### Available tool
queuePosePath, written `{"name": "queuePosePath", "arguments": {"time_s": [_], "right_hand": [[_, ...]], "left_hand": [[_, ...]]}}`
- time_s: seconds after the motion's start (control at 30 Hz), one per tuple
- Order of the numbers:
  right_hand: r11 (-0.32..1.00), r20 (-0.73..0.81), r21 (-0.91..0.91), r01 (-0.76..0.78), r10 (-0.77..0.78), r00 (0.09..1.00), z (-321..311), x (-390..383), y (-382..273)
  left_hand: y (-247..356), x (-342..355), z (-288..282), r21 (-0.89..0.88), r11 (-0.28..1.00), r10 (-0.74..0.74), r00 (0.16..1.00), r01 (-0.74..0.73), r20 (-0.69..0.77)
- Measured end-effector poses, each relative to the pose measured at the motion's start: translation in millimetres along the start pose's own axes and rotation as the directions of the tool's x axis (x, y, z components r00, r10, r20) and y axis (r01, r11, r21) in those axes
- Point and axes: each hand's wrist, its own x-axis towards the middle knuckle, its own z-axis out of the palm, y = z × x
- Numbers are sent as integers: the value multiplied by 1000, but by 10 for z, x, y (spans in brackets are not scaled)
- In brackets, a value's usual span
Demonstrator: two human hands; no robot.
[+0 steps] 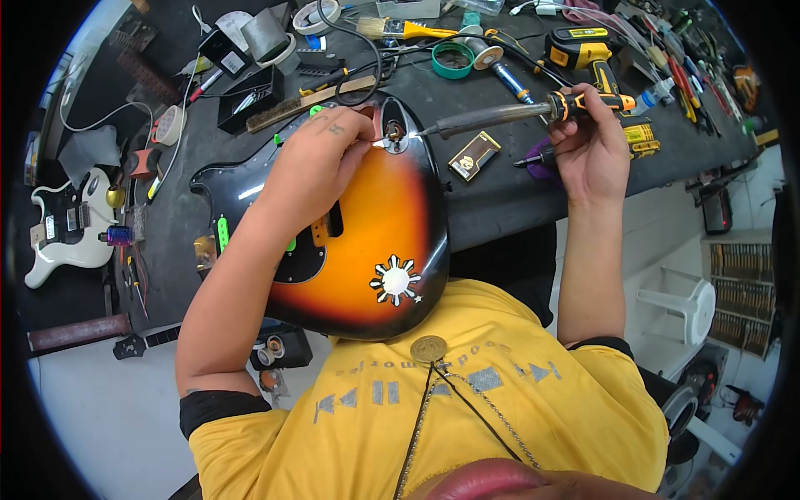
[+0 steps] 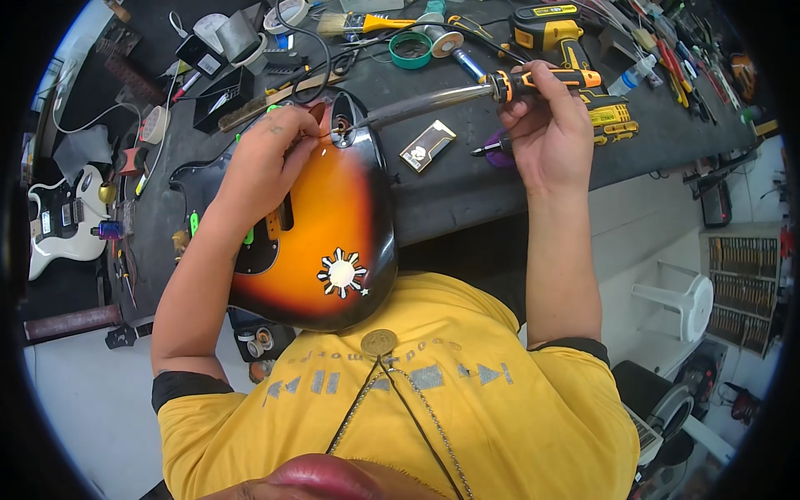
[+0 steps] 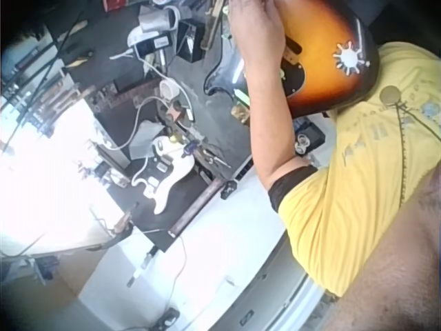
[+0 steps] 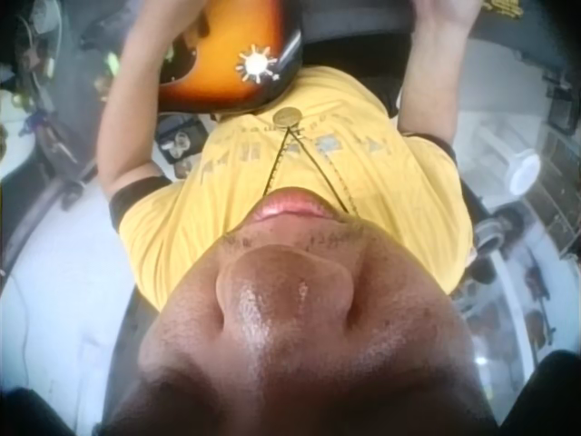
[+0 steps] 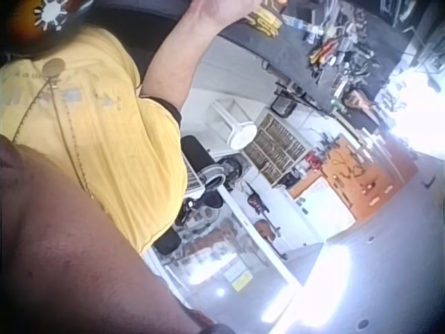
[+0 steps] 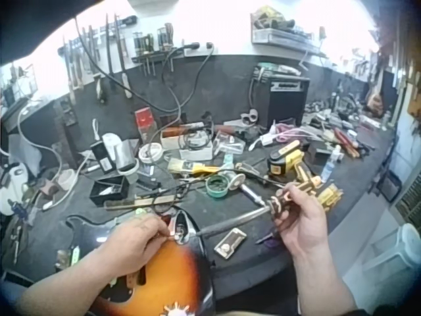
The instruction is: The person uses a soldering iron to connect wires to a component on the body of an electric guitar and then secures the component into the body using a screwdriver.
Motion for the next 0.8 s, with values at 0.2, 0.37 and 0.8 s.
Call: {"name": "queuePosePath", "arguments": {"time_s": [0.2, 0.37, 0.8], "right_hand": [[1000, -2, -18, 11, -11, 1000, 43, 10, 23], [999, 4, -45, 14, -14, 1000, 111, -18, 65], [998, -14, -66, -3, 2, 1000, 75, -110, 75]], "left_hand": [[-12, 4, -69, -74, 982, -179, 979, 172, -100], [32, -41, -100, 92, 996, 25, 997, -19, -72], [-47, -59, -64, 44, 992, 122, 992, -121, -18]]}}
